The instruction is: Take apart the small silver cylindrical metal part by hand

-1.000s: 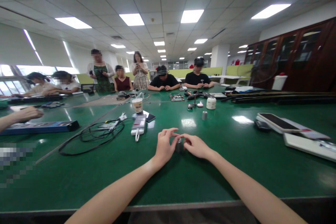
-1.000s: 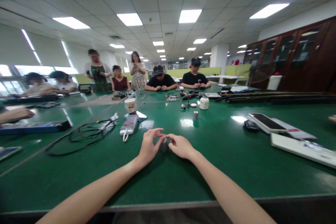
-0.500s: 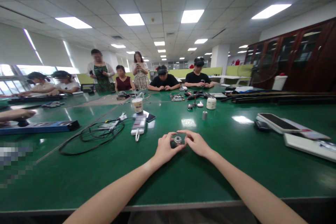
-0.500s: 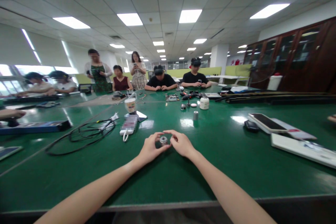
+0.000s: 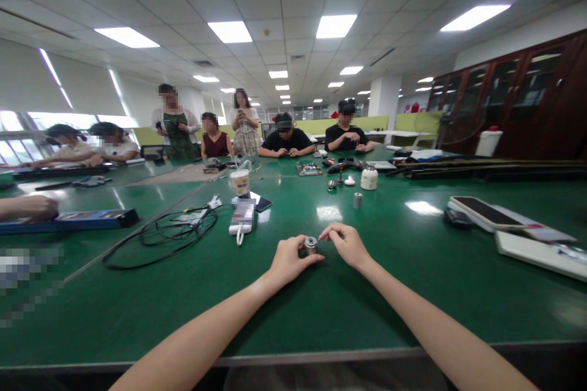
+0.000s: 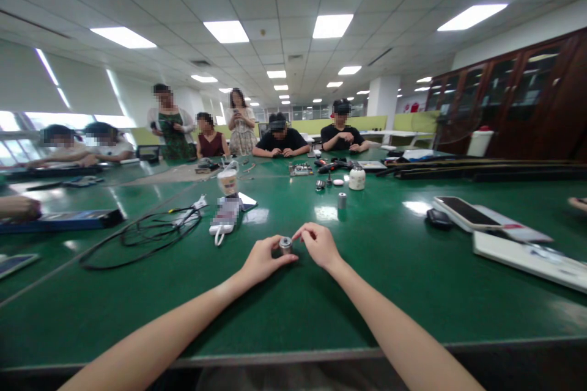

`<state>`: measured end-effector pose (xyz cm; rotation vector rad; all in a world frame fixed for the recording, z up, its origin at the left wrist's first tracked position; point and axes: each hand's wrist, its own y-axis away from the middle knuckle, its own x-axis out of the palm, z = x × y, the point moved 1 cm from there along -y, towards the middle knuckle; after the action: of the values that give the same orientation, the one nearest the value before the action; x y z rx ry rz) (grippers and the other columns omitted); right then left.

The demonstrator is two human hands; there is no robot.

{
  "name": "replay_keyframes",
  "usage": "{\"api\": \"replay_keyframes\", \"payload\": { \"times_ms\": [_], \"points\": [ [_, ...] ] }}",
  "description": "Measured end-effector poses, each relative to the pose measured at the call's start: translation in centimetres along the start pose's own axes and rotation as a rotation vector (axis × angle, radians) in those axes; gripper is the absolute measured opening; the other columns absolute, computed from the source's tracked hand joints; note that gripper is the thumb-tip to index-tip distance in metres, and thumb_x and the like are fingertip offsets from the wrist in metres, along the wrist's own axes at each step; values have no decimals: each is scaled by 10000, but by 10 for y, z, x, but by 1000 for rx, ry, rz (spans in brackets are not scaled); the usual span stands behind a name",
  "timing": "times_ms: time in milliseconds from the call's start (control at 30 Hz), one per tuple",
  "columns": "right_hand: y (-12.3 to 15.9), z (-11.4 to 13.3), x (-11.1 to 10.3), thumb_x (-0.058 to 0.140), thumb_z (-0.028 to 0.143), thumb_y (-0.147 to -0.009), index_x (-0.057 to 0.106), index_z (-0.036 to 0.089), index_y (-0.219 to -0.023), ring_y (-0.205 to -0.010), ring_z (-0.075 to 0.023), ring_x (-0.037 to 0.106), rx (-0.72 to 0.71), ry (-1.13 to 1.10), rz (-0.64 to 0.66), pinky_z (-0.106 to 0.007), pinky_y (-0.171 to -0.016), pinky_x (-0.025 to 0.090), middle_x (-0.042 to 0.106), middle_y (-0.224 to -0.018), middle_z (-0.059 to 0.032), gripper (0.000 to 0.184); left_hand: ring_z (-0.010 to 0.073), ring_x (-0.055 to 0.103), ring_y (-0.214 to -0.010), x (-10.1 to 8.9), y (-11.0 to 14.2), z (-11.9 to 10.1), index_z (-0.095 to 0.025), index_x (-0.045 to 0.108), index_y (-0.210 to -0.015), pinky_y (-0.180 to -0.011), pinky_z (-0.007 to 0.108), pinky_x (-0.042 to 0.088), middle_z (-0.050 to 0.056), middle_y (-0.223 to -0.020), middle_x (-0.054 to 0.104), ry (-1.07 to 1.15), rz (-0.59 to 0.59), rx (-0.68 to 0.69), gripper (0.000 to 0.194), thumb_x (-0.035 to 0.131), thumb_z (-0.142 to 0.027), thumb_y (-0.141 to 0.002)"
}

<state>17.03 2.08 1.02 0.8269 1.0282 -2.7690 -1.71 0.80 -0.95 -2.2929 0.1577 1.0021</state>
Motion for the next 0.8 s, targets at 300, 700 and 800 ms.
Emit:
{"api": "replay_keyframes", "payload": {
  "times_ms": [300,700,800],
  "points": [
    [10,19,5,622,291,-874,708,337,-1149,-1213,-297,508,-177,-6,211,-548,-1042,345,621,-1325,-20,291,222,687,-849,4,-1,7,-212,686,-1059,-752,280,496,37,-965,751,11,15,3,293,701,-350,-801],
    [9,16,13,571,270,-915,694,290,-1175,-1128,-227,596,-198,-51,167,-440,-998,468,686,-1226,-18,288,229,681,-834,3,0,3,-208,698,-1025,-766,299,509,45,-936,749,-4,20,-15,296,710,-392,-793],
    [6,11,11,535,276,-926,673,269,-1209,-1168,-222,572,-170,-23,111,-441,-1022,452,656,-1275,-28,316,229,674,-806,3,0,4,-205,698,-978,-733,290,501,40,-886,743,-10,22,-26,329,728,-457,-769]
  ]
}}
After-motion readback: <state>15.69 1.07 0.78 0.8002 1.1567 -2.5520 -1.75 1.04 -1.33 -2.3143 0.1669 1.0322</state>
